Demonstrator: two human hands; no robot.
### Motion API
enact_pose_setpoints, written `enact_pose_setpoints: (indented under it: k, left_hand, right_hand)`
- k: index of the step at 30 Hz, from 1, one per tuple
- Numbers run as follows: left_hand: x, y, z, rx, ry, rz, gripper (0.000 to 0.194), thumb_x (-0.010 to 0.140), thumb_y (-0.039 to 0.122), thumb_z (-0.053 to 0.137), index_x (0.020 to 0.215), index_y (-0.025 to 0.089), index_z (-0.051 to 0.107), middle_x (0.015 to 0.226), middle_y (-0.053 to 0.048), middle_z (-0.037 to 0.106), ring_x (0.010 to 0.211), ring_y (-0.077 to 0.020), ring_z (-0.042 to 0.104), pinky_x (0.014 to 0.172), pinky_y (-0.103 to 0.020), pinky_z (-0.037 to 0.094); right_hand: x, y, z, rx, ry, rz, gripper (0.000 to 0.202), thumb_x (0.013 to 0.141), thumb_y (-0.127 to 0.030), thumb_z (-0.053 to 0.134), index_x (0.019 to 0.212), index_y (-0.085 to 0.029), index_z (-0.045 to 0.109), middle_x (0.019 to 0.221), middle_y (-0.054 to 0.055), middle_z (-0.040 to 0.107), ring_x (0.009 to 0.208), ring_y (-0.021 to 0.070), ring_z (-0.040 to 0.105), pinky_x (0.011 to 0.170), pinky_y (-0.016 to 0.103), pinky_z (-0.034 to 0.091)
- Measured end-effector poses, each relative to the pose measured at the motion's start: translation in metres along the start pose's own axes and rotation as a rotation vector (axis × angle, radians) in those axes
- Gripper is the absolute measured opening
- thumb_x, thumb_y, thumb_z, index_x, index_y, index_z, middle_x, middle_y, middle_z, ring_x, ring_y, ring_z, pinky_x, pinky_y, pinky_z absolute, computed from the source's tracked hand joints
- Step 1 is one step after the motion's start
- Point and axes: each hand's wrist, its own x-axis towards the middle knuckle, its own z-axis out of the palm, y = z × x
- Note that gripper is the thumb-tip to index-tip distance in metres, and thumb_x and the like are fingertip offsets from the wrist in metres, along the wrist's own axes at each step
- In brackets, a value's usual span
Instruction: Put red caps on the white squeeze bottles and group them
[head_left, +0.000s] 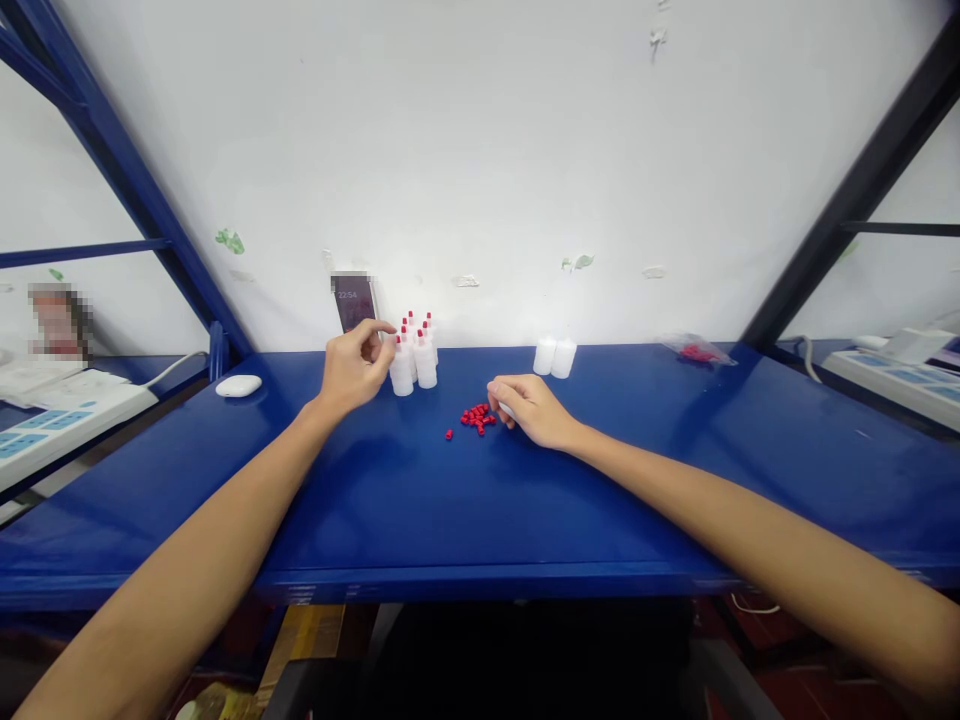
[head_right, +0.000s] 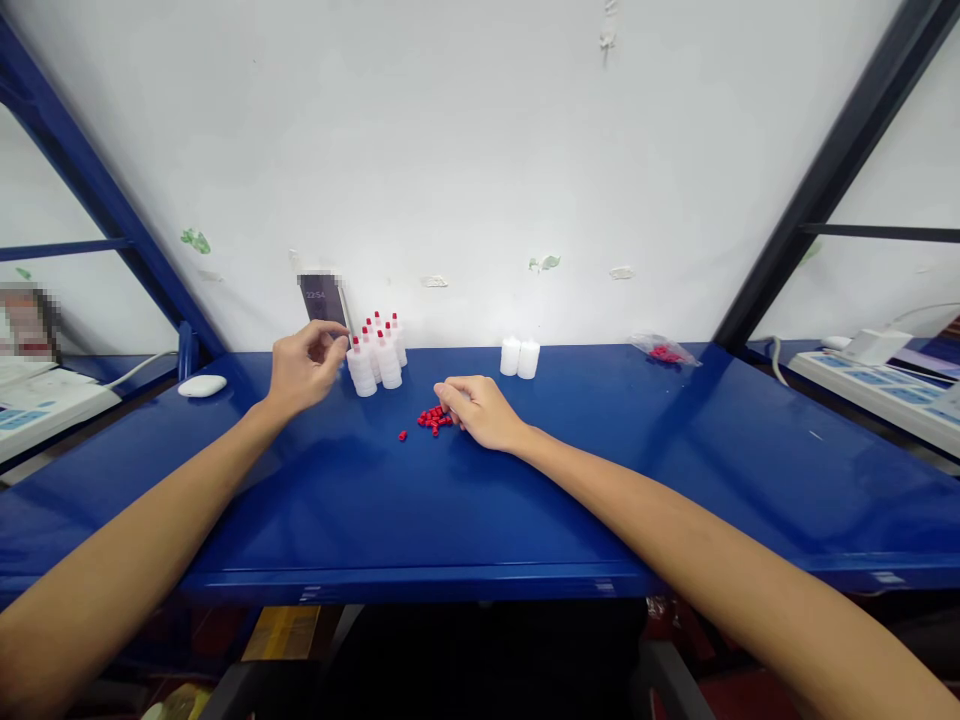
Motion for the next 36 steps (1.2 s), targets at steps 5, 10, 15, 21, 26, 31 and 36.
enact_pose_setpoints:
  k: [5, 10, 15, 21, 26, 31, 36]
  left_hand:
    - [-0.006, 0.045, 0.004, -0.178, -0.334, 0.276, 0.015, 0.087, 0.028, 0.058, 0.088, 0.018, 0.068, 0.063, 0.002, 0.060, 0.052, -0.0088, 0.047, 0.056, -0.023, 0.039]
    - [-0.020, 0.063, 0.020, -0.272, -0.619, 0.362, 0.017, 0.087, 0.023, 0.050, 0.085, 0.018, 0.067, 0.071, -0.002, 0.067, 0.060, -0.0116, 0.055, 0.060, -0.025, 0.042]
    - [-0.017, 0.052, 0.018, -0.099, -0.702, 0.421, 0.011, 0.074, 0.027, 0.055, 0.069, 0.019, 0.061, 0.066, -0.002, 0.061, 0.058, -0.0143, 0.051, 0.058, -0.028, 0.037]
    - [-0.016, 0.053, 0.017, 0.073, -0.918, 0.263, 0.036, 0.079, 0.040, 0.061, 0.053, 0.021, 0.046, 0.047, 0.001, 0.048, 0.043, -0.0136, 0.038, 0.050, -0.030, 0.022]
    - [-0.021, 0.053, 0.022, 0.050, -0.983, 0.233, 0.021, 0.079, 0.024, 0.056, 0.060, 0.021, 0.049, 0.050, 0.003, 0.050, 0.043, -0.0129, 0.039, 0.049, -0.030, 0.021]
    - [-0.023, 0.063, 0.033, -0.231, -0.684, 0.052, 0.021, 0.088, 0.032, 0.053, 0.072, 0.019, 0.056, 0.056, 0.003, 0.051, 0.049, -0.0110, 0.043, 0.052, -0.026, 0.029]
    - [-0.026, 0.084, 0.047, -0.741, -0.502, -0.277, 0.031, 0.095, 0.048, 0.049, 0.088, 0.018, 0.054, 0.053, 0.005, 0.051, 0.046, -0.0087, 0.042, 0.047, -0.021, 0.034]
  right_hand:
    - [0.000, 0.000, 0.000, -0.006, 0.004, -0.005, 0.043, 0.097, -0.048, 0.042, 0.067, -0.019, 0.053, 0.054, -0.003, 0.050, 0.050, 0.0116, 0.049, 0.056, 0.025, 0.040]
    - [0.001, -0.001, -0.002, 0.032, -0.007, 0.007, 0.043, 0.095, -0.049, 0.044, 0.067, -0.019, 0.053, 0.055, -0.003, 0.051, 0.050, 0.0119, 0.049, 0.055, 0.025, 0.040]
    - [0.002, -0.002, -0.005, 0.126, -0.023, 0.064, 0.047, 0.097, -0.047, 0.034, 0.069, -0.017, 0.057, 0.058, 0.000, 0.053, 0.054, 0.0127, 0.050, 0.055, 0.025, 0.039]
    - [0.004, 0.000, -0.008, -0.004, -0.010, 0.007, 0.037, 0.098, -0.042, 0.039, 0.079, -0.018, 0.061, 0.067, 0.000, 0.059, 0.067, 0.0146, 0.055, 0.069, 0.027, 0.042]
    - [0.004, 0.005, -0.010, 0.047, -0.027, 0.061, 0.037, 0.098, -0.046, 0.040, 0.087, -0.018, 0.061, 0.062, -0.001, 0.056, 0.058, 0.0138, 0.055, 0.059, 0.026, 0.044]
    - [0.002, 0.006, -0.008, 0.032, 0.009, 0.045, 0.048, 0.099, -0.055, 0.035, 0.088, -0.018, 0.062, 0.059, -0.002, 0.052, 0.050, 0.0116, 0.050, 0.052, 0.024, 0.041]
    - [0.000, -0.001, -0.002, 0.130, 0.050, 0.117, 0.057, 0.095, -0.062, 0.035, 0.070, -0.017, 0.057, 0.054, -0.001, 0.050, 0.046, 0.0111, 0.047, 0.047, 0.023, 0.038]
